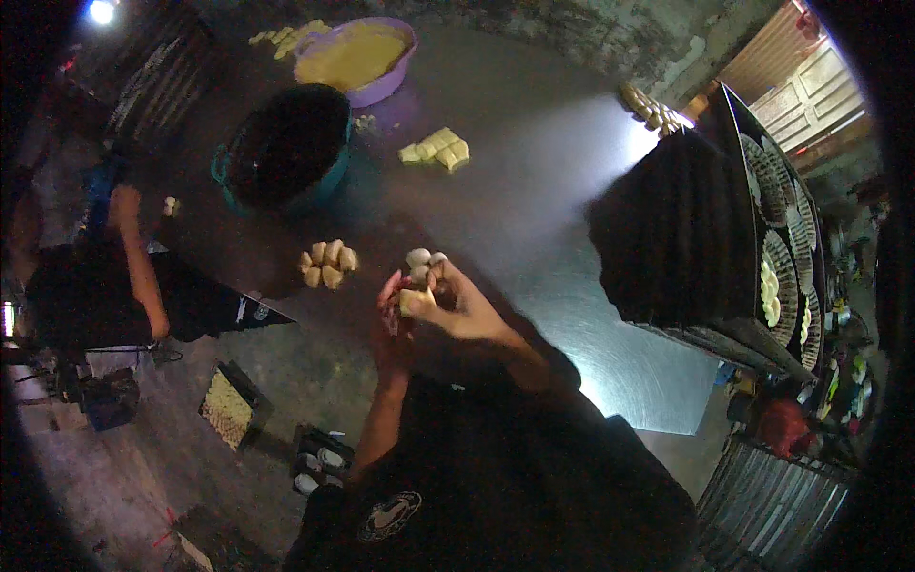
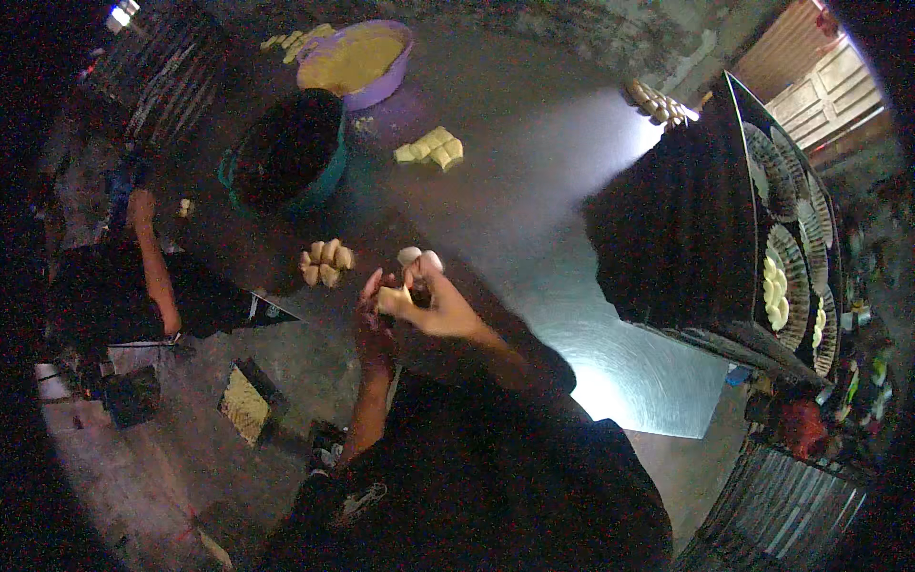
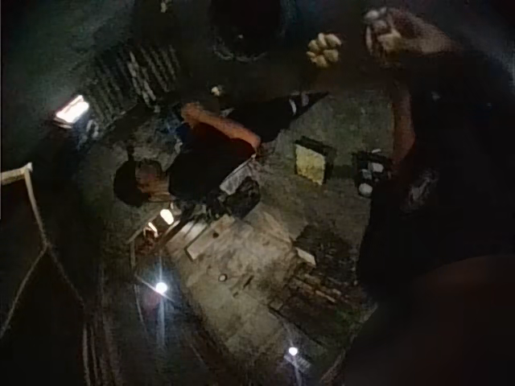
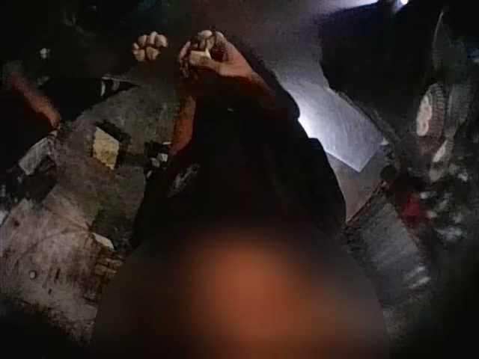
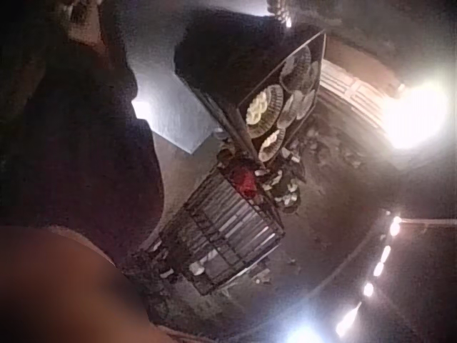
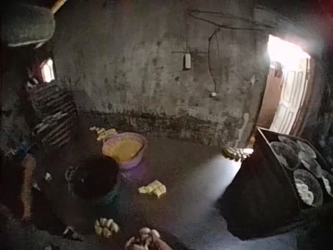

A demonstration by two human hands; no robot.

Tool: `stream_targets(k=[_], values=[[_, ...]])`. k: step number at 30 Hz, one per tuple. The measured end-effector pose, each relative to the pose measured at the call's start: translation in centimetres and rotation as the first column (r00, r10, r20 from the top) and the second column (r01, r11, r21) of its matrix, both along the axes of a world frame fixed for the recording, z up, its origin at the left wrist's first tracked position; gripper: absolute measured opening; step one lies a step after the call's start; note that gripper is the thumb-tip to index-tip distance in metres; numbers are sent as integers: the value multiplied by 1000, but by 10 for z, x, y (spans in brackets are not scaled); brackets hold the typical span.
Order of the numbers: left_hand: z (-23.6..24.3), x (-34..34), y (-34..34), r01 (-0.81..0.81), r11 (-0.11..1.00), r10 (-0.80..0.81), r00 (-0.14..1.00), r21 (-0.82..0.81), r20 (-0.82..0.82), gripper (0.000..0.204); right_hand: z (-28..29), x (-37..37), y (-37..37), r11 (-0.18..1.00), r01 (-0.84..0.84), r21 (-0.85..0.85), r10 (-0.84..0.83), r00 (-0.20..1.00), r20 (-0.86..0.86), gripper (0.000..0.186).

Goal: The person shapes small pieces of dough by hand, dips them into a bowl containing a yellow liquid, and then places them into paper liners arranged on a large metal tray.

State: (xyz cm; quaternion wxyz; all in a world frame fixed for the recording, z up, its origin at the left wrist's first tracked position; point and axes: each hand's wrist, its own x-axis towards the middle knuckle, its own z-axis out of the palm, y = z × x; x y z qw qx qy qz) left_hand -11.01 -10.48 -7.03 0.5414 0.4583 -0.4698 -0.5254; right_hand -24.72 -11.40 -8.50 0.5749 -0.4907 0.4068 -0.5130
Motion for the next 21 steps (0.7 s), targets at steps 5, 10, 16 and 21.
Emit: stream_targets(k=[5,10,16,21], values=[[43,-36,41,164,986,-165,986,-16,-36,29,67,-39,78,881,423,-210,-462,865,-197,30],[73,-85,48,215,974,-210,975,-74,66,20,103,-73,100,824,512,-241,-546,832,-98,24],[77,-90,32,333,887,-425,861,-321,-279,48,107,-84,83,825,558,-87,-539,824,176,19],[87,-61,-43,216,380,-145,974,-900,173,80,118,-46,38,933,360,0,-355,921,159,48]])
